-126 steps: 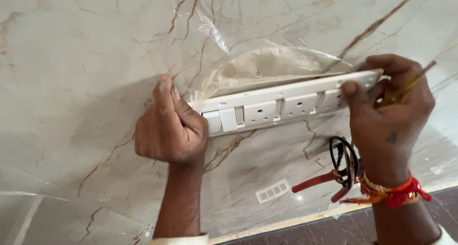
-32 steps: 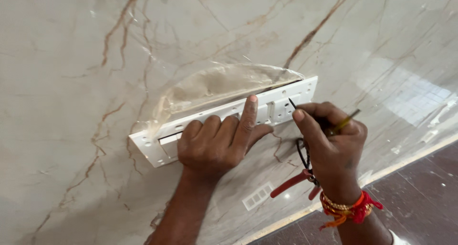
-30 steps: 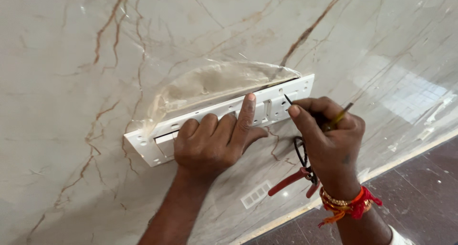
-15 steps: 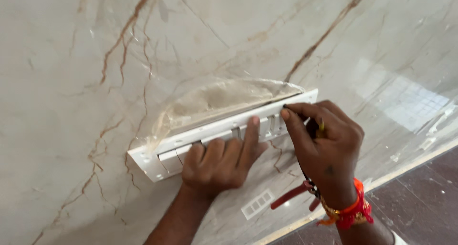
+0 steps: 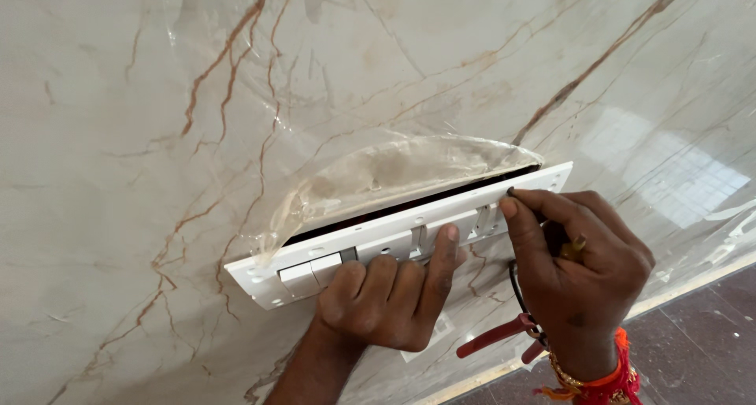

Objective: The person installs an electrical switchboard onto a wall by connecting wires to the back of the panel, positioning the panel into the wall cavity, and then securing it with screws using a screwdriver.

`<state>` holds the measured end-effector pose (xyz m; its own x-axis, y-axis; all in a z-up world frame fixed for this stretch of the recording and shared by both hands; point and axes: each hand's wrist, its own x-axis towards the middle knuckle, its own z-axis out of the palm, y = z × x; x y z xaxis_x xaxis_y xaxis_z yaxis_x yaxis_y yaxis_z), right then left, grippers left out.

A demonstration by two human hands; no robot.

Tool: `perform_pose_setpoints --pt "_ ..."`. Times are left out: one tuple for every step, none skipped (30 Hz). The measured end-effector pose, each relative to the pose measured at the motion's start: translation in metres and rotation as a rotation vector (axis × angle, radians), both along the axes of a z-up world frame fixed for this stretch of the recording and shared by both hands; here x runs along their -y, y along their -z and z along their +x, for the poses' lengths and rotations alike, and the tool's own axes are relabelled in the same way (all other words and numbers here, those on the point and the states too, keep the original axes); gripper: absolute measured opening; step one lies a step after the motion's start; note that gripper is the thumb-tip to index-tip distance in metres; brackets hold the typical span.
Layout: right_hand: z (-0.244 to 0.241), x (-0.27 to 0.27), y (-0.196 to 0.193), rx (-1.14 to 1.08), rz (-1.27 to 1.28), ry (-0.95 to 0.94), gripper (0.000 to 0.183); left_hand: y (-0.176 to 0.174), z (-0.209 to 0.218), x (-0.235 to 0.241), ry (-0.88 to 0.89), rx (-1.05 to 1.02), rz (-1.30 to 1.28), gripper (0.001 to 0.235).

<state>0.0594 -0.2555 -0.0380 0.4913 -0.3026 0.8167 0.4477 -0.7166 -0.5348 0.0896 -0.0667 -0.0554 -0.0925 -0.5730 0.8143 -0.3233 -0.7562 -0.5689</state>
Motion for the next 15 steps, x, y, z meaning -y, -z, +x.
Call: perform_pose_setpoints --pt "0.000 0.000 -0.002 -0.002 0.000 0.000 0.013 0.000 0.000 0.001 0.000 -0.002 0.000 0.023" --pt "0.000 0.000 -0.003 0.002 -0.006 -0.016 0.013 0.000 0.001 0.001 0.000 -0.001 -0.010 0.023" --pt "0.000 0.000 -0.004 0.005 -0.012 -0.032 0.012 0.001 0.001 0.001 0.000 0.000 -0.021 0.024" --pt "-0.001 -0.001 -0.005 0.004 -0.010 -0.031 0.012 0.001 0.001 0.001 0.001 -0.001 -0.019 0.024" --pt "-0.001 -0.001 -0.006 -0.003 -0.010 -0.024 0.012 0.001 0.001 0.001 0.000 -0.020 -0.021 0.024" --pt "-0.001 -0.002 -0.007 -0.009 -0.010 -0.018 0.011 0.001 0.001 0.001 -0.001 -0.037 -0.024 0.024" --pt "-0.001 -0.003 -0.009 -0.009 -0.009 -0.017 0.011 0.002 0.002 0.002 0.000 -0.037 -0.022 0.024" --pt "-0.001 -0.004 -0.010 -0.018 0.000 -0.005 0.011 0.002 0.002 0.002 -0.003 -0.035 -0.036 0.024" --pt "-0.001 -0.007 -0.012 -0.027 0.008 0.007 0.011 0.003 0.003 0.003 -0.007 -0.033 -0.050 0.023" --pt "-0.002 -0.009 -0.015 -0.028 0.008 0.004 0.011 0.003 0.004 0.003 -0.010 -0.034 -0.050 0.023" --pt "-0.004 -0.011 -0.017 -0.043 0.030 0.021 0.010 0.003 0.005 0.003 0.008 -0.044 -0.050 0.024" --pt "-0.004 -0.014 -0.019 -0.060 0.051 0.033 0.009 0.003 0.005 0.002 0.022 -0.056 -0.051 0.024" --pt "-0.004 -0.017 -0.020 -0.061 0.051 0.026 0.009 0.003 0.005 0.001 0.014 -0.057 -0.051 0.024" --pt "-0.004 -0.019 -0.021 -0.066 0.036 0.048 0.009 0.003 0.003 0.000 0.011 -0.068 -0.052 0.024" --pt "-0.005 -0.021 -0.022 -0.071 0.021 0.070 0.009 0.004 0.002 -0.001 0.008 -0.078 -0.052 0.024"
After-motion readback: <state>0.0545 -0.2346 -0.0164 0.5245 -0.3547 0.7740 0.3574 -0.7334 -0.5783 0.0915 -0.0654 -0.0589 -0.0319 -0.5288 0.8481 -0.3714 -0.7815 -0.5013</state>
